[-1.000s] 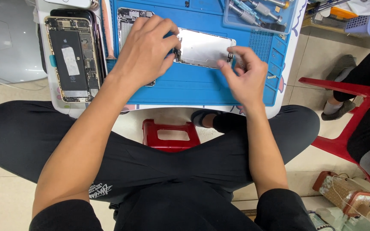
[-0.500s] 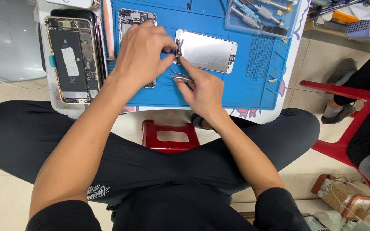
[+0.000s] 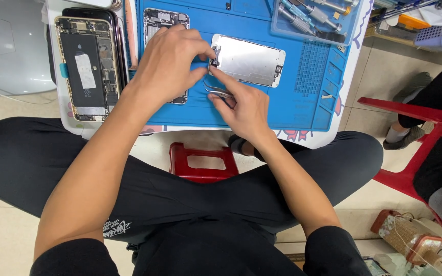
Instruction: The person disassembles a smartphone on a blue work mat, using tweezers and a screwdriver to remove the back cover, disconnect cables, and extract the battery. They then use a soldering iron on a small component and reassemble the phone.
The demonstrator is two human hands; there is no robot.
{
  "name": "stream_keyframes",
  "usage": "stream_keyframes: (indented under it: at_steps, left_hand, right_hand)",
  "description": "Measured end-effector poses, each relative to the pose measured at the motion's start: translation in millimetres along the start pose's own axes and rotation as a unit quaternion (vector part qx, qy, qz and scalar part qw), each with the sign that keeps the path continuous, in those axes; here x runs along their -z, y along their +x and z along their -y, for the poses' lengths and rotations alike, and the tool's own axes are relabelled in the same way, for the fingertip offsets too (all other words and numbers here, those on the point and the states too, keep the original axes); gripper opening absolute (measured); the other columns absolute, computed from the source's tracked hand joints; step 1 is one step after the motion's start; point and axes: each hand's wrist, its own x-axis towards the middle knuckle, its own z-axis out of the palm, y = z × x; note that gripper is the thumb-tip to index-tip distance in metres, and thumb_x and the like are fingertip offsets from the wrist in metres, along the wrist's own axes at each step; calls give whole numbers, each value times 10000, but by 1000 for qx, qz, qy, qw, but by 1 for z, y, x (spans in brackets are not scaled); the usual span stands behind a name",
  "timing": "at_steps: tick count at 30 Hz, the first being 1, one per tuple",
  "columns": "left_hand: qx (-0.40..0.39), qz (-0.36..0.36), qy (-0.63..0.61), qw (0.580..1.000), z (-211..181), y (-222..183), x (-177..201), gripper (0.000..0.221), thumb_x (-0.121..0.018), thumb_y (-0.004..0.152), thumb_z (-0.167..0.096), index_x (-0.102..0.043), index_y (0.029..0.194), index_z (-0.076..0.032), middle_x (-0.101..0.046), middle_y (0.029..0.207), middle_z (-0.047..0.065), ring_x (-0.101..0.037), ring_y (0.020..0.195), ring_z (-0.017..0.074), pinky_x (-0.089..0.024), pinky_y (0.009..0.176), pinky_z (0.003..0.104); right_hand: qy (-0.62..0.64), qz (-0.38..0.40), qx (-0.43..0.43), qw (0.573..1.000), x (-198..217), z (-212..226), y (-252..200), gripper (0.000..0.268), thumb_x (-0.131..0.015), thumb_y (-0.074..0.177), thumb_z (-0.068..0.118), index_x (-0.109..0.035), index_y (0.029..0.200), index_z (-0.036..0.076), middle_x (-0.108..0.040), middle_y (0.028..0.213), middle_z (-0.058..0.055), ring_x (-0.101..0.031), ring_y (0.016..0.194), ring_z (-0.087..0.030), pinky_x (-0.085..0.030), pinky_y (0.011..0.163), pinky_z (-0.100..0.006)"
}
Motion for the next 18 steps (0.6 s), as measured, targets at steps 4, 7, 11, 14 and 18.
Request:
stream_keyframes:
  at_steps: [4, 7, 11, 14, 18]
  left_hand:
    - [12, 63, -7, 998, -6, 0, 11, 422, -884, 804, -185, -802, 1214, -133, -731, 1082, 74, -637, 1021, 366, -480, 874, 545]
    - [15, 62, -5, 998, -6, 0, 11, 478, -933, 769, -240, -805, 1216, -134, -733, 1064, 77, -648, 998, 366, -506, 834, 561]
    - [0, 37, -16, 999, -4, 0, 9, 386, -928, 845, -287, -822, 1174, -115, -763, 1049, 84, -673, 981, 361, -525, 828, 555]
    - [-1, 27, -2, 1000, -3, 1, 7, 242, -849, 889, -193, -843, 1126, -144, -770, 1012, 75, -676, 966, 348, -536, 819, 547]
    - [8, 7, 13, 1000, -1, 0, 4, 203, -846, 886, -171, -852, 1087, -142, -788, 1000, 49, -704, 932, 337, -562, 724, 554]
  right_hand:
    - [-34, 28, 15, 999, 1, 1, 1, 527, -729, 1041, 423, -572, 1533, 319, -550, 649, 107, -591, 619, -116, -373, 527, -322]
    - [-37, 47, 22, 998, 5, 3, 2, 564, -715, 1049, 444, -537, 1564, 302, -556, 652, 110, -596, 621, -117, -368, 524, -321]
    - [-28, 54, 23, 998, 7, 1, 3, 556, -699, 1057, 449, -537, 1566, 292, -546, 653, 106, -590, 604, -116, -377, 525, -315]
    - [-37, 57, 27, 997, 6, -1, 4, 567, -699, 1057, 461, -528, 1570, 289, -561, 664, 98, -593, 610, -137, -374, 522, -338]
    - [11, -1, -19, 1000, 4, 3, 5, 392, -747, 1001, 333, -672, 1386, 307, -436, 590, 94, -473, 555, -108, -376, 558, -312]
